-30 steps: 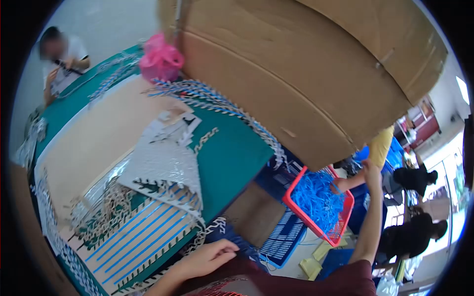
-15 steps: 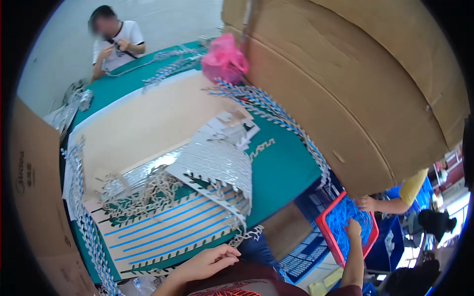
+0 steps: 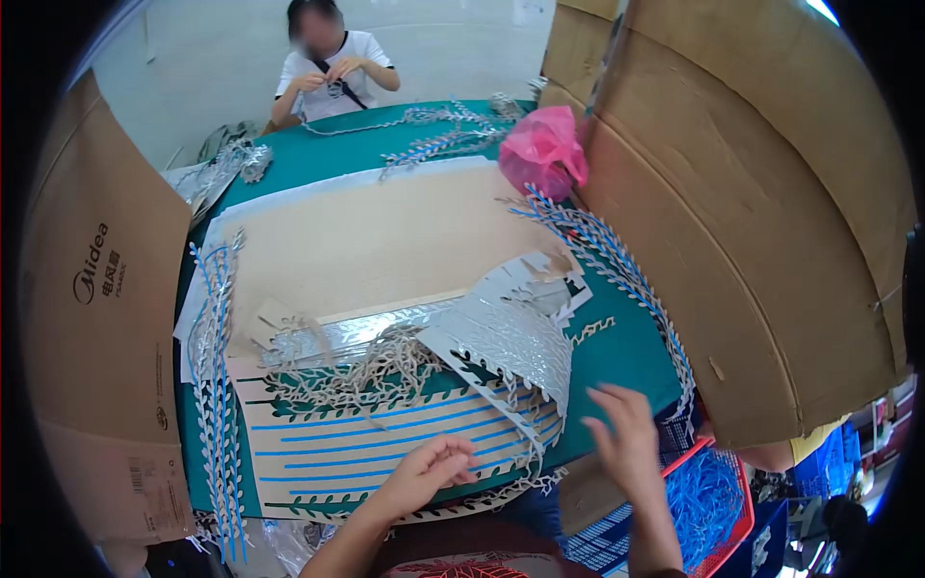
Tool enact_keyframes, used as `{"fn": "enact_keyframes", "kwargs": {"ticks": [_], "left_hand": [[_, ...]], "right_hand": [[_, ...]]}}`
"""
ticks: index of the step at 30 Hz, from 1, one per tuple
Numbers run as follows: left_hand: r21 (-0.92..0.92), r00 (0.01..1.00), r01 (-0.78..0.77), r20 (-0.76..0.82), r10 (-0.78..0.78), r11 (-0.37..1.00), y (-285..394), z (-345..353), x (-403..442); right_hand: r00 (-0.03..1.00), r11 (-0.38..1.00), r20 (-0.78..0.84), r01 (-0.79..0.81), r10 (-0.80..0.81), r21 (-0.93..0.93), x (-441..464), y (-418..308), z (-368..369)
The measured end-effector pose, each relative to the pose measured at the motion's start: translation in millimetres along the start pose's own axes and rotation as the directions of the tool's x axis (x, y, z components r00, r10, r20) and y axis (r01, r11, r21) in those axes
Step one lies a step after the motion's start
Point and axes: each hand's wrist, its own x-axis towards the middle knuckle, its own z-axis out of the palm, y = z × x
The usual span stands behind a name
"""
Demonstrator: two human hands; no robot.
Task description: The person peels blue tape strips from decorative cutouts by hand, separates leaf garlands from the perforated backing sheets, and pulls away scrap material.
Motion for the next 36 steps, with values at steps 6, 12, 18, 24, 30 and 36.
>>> {"fn": "enact_keyframes", "kwargs": {"ticks": [6,12,18,24,30,36], "left_hand": [[0.606,0.918,-0.234,-0.12,0.378,0.761,16,-5,-1],[0.966,0.861,-0.162,0.039,0.507,0.201,-3,-26,-24],[0.991,0.892,-0.085,0.029,0.452,0.106,-17,-26,-26],[0.99,0.889,-0.081,0.02,0.457,0.115,-21,-23,-22],[0.992,0.89,-0.052,-0.007,0.457,0.117,-21,-20,-23],[0.991,0.905,-0.048,-0.008,0.426,0.123,-18,-23,-29]], "right_hand": [[0.967,0.928,0.14,0.244,-0.211,-0.284,73,-45,100],[0.93,0.947,-0.289,-0.14,0.226,0.289,48,40,63],[0.772,0.567,-0.11,-0.354,0.627,0.743,-10,115,28],[0.577,0.137,0.076,-0.317,0.813,0.939,-22,157,55],[0.568,-0.032,0.168,-0.242,0.806,0.97,-38,172,68],[0.667,0.005,0.319,-0.436,0.673,0.9,-60,173,47]]}}
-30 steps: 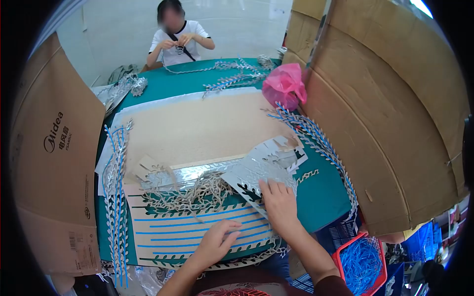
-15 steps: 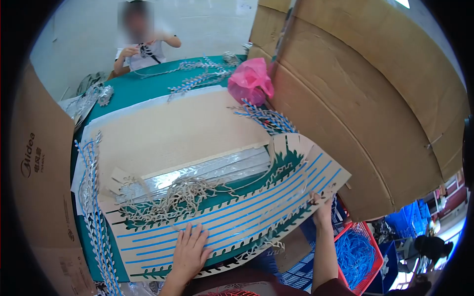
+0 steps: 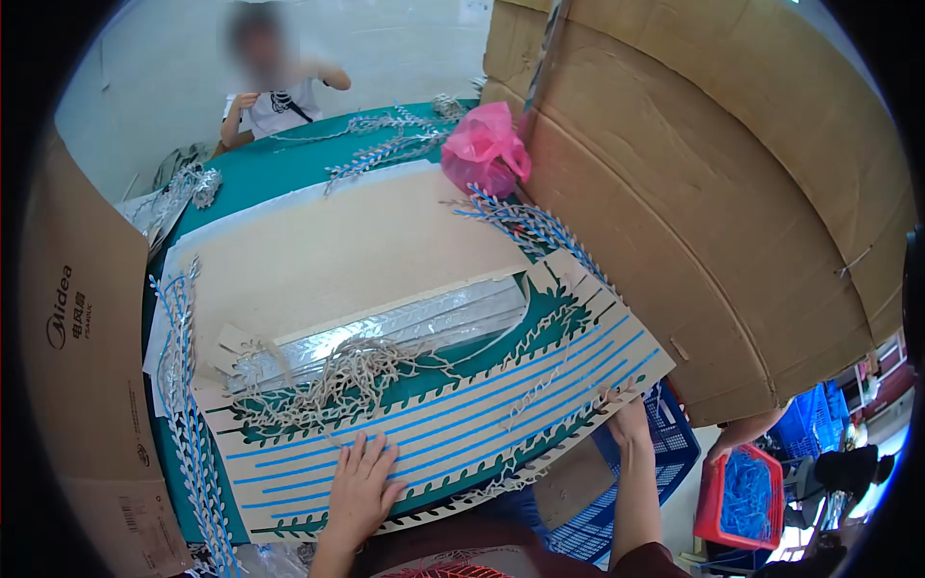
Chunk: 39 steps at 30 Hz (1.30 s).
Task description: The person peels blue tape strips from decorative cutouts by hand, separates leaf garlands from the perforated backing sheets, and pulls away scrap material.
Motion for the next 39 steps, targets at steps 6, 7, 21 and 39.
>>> {"fn": "enact_keyframes", "kwargs": {"ticks": [6,7,21,39], "left_hand": [[-0.016,1.0,0.012,0.006,-0.012,1.0,-2,-1,-4],[-0.024,1.0,0.017,0.005,-0.017,1.0,-1,-1,-4],[-0.059,0.994,0.102,0.05,-0.099,0.993,13,-5,2],[-0.297,0.961,0.057,-0.241,-0.133,0.953,14,-14,-13]], "right_hand": [[0.954,0.985,0.285,0.046,-0.093,0.168,-17,-18,-14],[0.949,0.969,0.296,0.036,-0.11,0.245,-17,-20,-19],[0.987,0.986,-0.163,0.018,0.01,0.169,3,-22,-13],[0.978,0.994,-0.203,0.061,-0.042,0.088,27,5,-68]]}}
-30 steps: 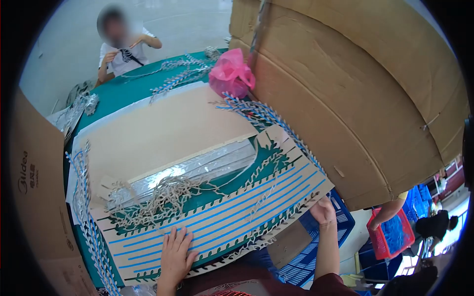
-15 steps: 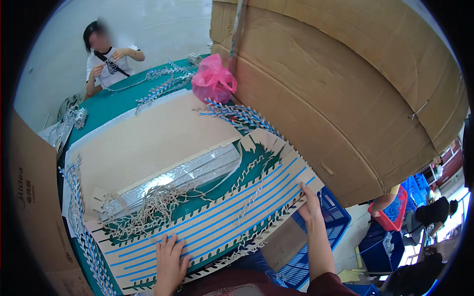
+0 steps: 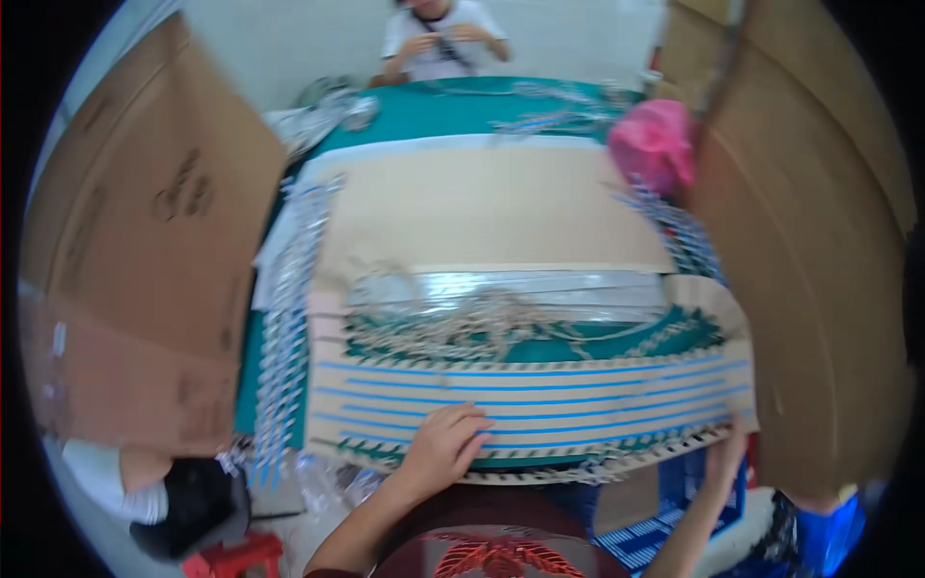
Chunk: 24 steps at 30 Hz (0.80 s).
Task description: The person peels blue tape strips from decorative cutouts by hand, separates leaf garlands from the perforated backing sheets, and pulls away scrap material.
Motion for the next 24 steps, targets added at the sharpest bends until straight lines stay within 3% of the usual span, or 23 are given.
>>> {"fn": "enact_keyframes", "kwargs": {"ticks": [2,4,6,7,8,10,12,13,14,15,16,18,20,23,24], "left_hand": [[0.017,0.989,0.083,-0.127,-0.08,0.996,-15,-21,-18],[0.045,0.944,0.17,-0.293,-0.149,0.984,-33,-37,-35],[0.131,0.863,0.343,-0.434,-0.258,0.93,-46,-57,-46],[0.179,0.813,0.416,-0.513,-0.276,0.891,-54,-65,-50],[0.221,0.755,0.488,-0.592,-0.281,0.845,-64,-73,-53],[0.245,0.737,0.545,-0.596,-0.319,0.802,-86,-84,-58],[0.283,0.717,0.565,-0.633,-0.292,0.775,-104,-89,-56],[0.221,0.703,0.608,-0.595,-0.389,0.762,-108,-93,-52],[0.222,0.688,0.634,-0.6,-0.409,0.741,-110,-96,-49],[0.223,0.673,0.657,-0.604,-0.427,0.72,-112,-100,-46],[0.224,0.659,0.679,-0.605,-0.446,0.699,-116,-103,-43],[0.136,0.611,0.729,-0.569,-0.55,0.67,-130,-111,-43],[0.066,0.584,0.75,-0.532,-0.613,0.658,-139,-122,-47],[-0.037,0.593,0.714,-0.498,-0.633,0.699,-149,-135,-52],[-0.077,0.607,0.685,-0.491,-0.625,0.725,-157,-135,-55]], "right_hand": [[0.94,0.938,-0.105,0.306,-0.324,-0.161,-9,3,15],[0.799,0.769,-0.124,0.505,-0.588,-0.392,-13,4,11],[0.491,0.277,0.01,0.508,-0.871,-0.815,-9,1,6],[0.326,-0.015,0.155,0.396,-0.933,-0.918,-6,1,9],[0.331,-0.1,0.246,0.4,-0.911,-0.911,-15,-1,29],[0.334,-0.271,0.418,0.407,-0.845,-0.872,-56,-3,95],[0.496,-0.142,0.545,0.637,-0.676,-0.758,-96,32,166],[0.564,-0.022,0.625,0.733,-0.539,-0.68,-122,45,201],[0.549,0.09,0.746,0.823,-0.378,-0.56,-159,49,241],[0.503,0.17,0.83,0.864,-0.241,-0.474,-177,67,265],[0.424,0.338,0.899,0.867,-0.112,-0.367,-194,84,288],[0.205,0.455,0.979,0.872,-0.011,-0.177,-231,103,334],[0.015,0.481,0.998,0.876,0.067,-0.045,-249,119,367],[0.021,0.565,0.992,0.82,0.126,-0.09,-263,138,394],[0.025,0.544,0.997,0.837,0.079,-0.064,-265,142,401]]}}
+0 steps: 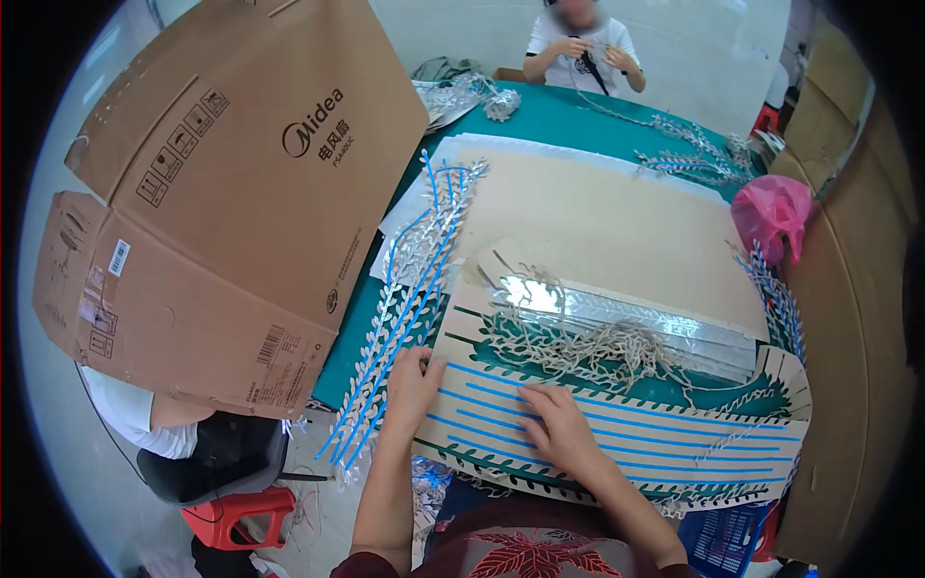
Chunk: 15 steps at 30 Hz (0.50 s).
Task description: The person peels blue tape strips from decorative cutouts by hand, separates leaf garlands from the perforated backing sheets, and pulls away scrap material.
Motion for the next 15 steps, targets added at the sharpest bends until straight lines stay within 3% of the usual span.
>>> {"fn": "enact_keyframes", "kwargs": {"ticks": [3,6,9,10,12,15], "left_hand": [[-0.305,0.991,0.081,0.131,-0.043,0.949,-3,-9,4],[-0.567,0.958,0.242,0.267,-0.103,0.787,7,-18,1],[-0.715,0.898,0.423,0.415,-0.149,0.556,26,-29,-9],[-0.742,0.871,0.481,0.468,-0.153,0.467,31,-32,-11],[-0.722,0.876,0.464,0.46,-0.145,0.513,30,-33,-15],[-0.726,0.885,0.447,0.446,-0.136,0.523,36,-37,-22]], "right_hand": [[0.994,0.993,-0.101,0.042,-0.053,-0.11,20,-1,4],[0.981,0.985,-0.178,0.054,-0.083,-0.162,36,-11,4],[0.999,0.996,-0.036,0.003,0.0,0.086,51,-30,12],[0.998,0.988,-0.056,0.005,0.004,0.156,54,-37,19],[0.995,0.957,-0.097,0.016,0.013,0.288,60,-49,30],[0.99,0.941,-0.119,-0.029,0.073,0.337,59,-55,35]]}}
